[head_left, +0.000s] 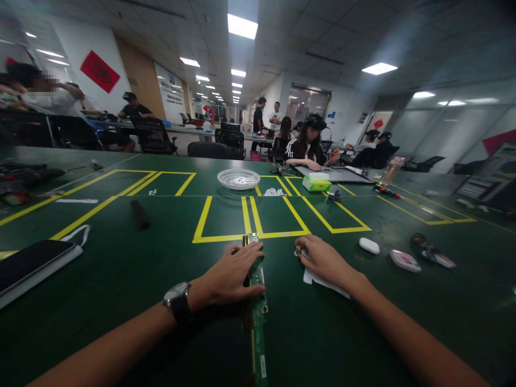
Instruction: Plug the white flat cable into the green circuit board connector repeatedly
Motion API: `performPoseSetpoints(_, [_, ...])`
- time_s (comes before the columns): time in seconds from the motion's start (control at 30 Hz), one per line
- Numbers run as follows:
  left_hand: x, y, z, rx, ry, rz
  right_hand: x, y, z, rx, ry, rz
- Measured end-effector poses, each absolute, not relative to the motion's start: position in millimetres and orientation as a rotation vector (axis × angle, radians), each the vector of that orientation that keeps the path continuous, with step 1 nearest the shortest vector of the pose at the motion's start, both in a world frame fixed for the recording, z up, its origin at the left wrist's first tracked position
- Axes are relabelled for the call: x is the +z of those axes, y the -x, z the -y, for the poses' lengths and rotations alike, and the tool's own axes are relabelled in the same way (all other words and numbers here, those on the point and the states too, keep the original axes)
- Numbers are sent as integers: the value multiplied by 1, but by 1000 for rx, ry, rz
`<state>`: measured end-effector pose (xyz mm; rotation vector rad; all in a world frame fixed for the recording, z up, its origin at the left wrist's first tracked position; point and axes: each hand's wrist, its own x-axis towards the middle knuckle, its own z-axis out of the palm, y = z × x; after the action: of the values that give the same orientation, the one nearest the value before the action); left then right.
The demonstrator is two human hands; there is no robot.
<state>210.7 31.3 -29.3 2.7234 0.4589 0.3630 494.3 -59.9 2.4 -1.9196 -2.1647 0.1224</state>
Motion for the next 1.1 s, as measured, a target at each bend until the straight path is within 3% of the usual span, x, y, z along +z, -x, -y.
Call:
performPoseSetpoints(0.4, [-32, -214, -28, 328, -2768, -515, 5, -427, 77, 302, 1561, 2308])
performPoseSetpoints(1.1, [-30, -214, -27, 350, -2720, -430, -4, -421, 75, 282, 1427, 2315])
